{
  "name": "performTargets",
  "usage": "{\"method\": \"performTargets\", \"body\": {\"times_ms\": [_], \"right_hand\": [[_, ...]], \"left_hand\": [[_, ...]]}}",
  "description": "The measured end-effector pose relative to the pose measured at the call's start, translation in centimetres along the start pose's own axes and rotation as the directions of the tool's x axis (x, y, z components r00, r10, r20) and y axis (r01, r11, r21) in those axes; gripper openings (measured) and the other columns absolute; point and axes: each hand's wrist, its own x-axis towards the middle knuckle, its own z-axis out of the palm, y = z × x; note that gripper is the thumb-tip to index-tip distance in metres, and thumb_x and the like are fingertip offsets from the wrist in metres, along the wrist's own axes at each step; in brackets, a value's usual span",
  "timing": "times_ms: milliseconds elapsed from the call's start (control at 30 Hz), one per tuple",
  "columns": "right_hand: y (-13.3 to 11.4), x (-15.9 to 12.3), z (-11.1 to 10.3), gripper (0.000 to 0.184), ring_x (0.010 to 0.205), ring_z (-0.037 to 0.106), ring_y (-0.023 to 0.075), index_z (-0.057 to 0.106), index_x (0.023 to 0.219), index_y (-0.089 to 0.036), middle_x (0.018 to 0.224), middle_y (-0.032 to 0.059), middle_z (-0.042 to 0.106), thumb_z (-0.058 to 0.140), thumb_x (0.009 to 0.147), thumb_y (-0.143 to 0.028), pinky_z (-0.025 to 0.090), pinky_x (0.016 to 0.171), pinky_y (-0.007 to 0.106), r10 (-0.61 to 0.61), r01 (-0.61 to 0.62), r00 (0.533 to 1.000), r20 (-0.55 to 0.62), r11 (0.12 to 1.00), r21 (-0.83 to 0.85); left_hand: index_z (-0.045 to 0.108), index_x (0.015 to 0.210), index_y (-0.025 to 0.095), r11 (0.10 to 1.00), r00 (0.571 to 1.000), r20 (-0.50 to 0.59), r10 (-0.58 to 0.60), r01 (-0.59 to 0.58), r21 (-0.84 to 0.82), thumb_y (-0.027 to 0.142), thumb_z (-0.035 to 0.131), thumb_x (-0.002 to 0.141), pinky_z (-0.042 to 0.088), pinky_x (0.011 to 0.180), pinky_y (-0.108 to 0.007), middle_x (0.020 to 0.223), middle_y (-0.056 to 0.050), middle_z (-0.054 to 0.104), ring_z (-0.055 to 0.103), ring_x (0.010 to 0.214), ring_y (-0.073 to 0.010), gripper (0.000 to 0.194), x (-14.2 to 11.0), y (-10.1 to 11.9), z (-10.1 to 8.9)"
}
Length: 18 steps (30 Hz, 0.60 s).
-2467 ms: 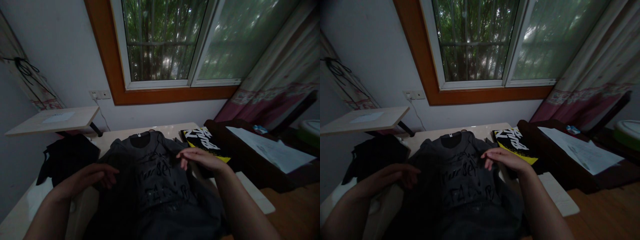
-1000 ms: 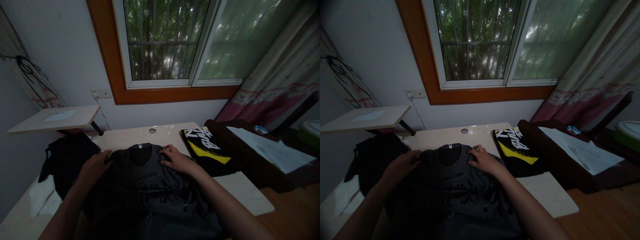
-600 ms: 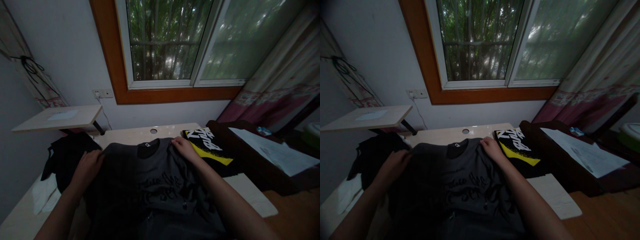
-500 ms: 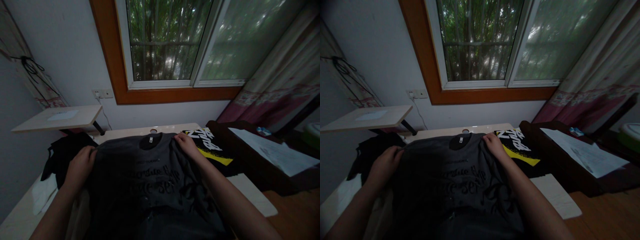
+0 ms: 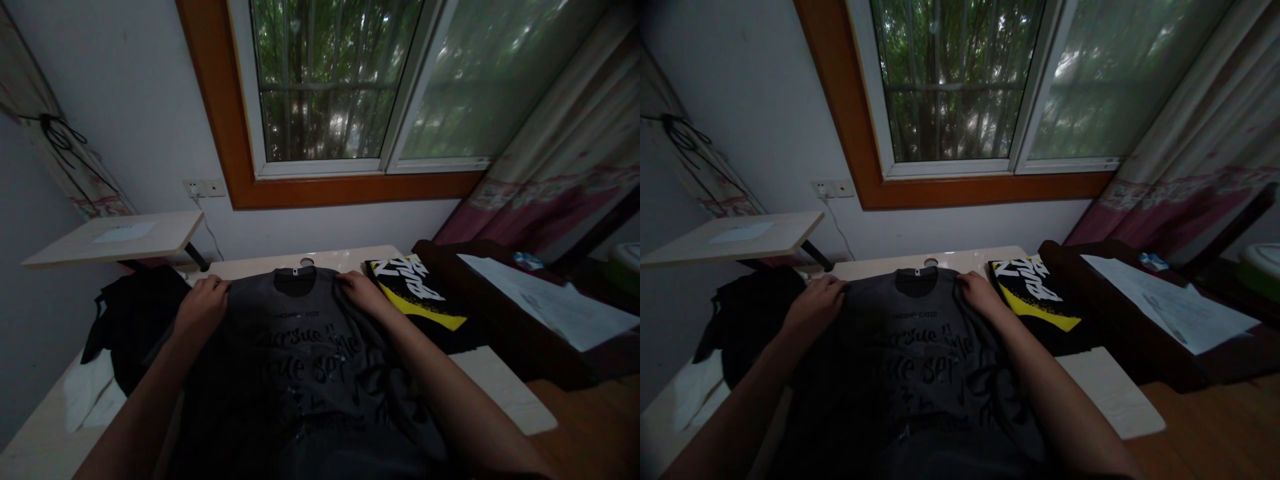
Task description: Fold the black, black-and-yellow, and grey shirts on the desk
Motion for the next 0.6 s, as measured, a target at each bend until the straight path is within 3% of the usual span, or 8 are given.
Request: {"method": "performTargets", "body": {"times_ms": [167, 300, 467, 600], "right_hand": [[0.7, 2.6, -0.6, 0.046, 0.119, 0.064, 0.0232, 0.072, 0.126, -0.018, 0.124, 0.0116, 0.07, 0.049, 0.089, -0.004, 0.045, 0.108, 0.032, -0.057, 0.057, 0.997, -0.047, 0.998, -0.01], [1.4, 5.2, -1.6, 0.043, 0.121, 0.062, 0.0221, 0.074, 0.122, -0.019, 0.127, 0.0116, 0.068, 0.046, 0.092, -0.005, 0.045, 0.11, 0.034, -0.132, 0.133, 0.979, -0.155, 0.991, -0.005], [2.3, 6.4, -2.5, 0.041, 0.122, 0.062, 0.0239, 0.068, 0.13, -0.018, 0.142, 0.0151, 0.057, 0.061, 0.09, -0.015, 0.048, 0.108, 0.037, -0.09, 0.098, 0.984, -0.151, 0.994, 0.047], [2.8, 4.8, -3.5, 0.037, 0.101, 0.071, 0.0229, 0.065, 0.131, -0.018, 0.117, 0.0124, 0.073, 0.057, 0.099, -0.034, 0.052, 0.098, 0.037, 0.048, -0.048, 0.999, 0.001, 0.997, 0.061]], "left_hand": [[0.068, 0.124, 0.019, 0.969, 0.987, 0.096, 0.131, -0.107, -0.224, 0.03, 0.049, 0.098, 0.046, 0.107, -0.04, 0.123, -0.011, 0.069, 0.059, 0.119, -0.0263, 0.034, 2.0, 3.5, 5.5], [0.062, 0.137, 0.021, 0.977, 0.996, 0.082, 0.04, -0.022, -0.212, 0.038, 0.05, 0.099, 0.039, 0.115, -0.05, 0.147, -0.012, 0.058, 0.05, 0.137, -0.0311, 0.044, 2.0, 4.9, 9.3], [0.056, 0.144, 0.029, 0.976, 0.991, 0.088, -0.105, 0.12, -0.179, 0.036, 0.042, 0.101, 0.029, 0.122, -0.056, 0.157, -0.006, 0.049, 0.042, 0.146, -0.0277, 0.046, 1.9, 3.7, 10.7], [0.05, 0.149, 0.031, 0.971, 0.976, 0.166, -0.142, 0.17, -0.17, 0.04, 0.038, 0.102, 0.024, 0.124, -0.056, 0.161, -0.003, 0.043, 0.036, 0.15, -0.0256, 0.049, 2.4, 2.3, 10.5]]}}
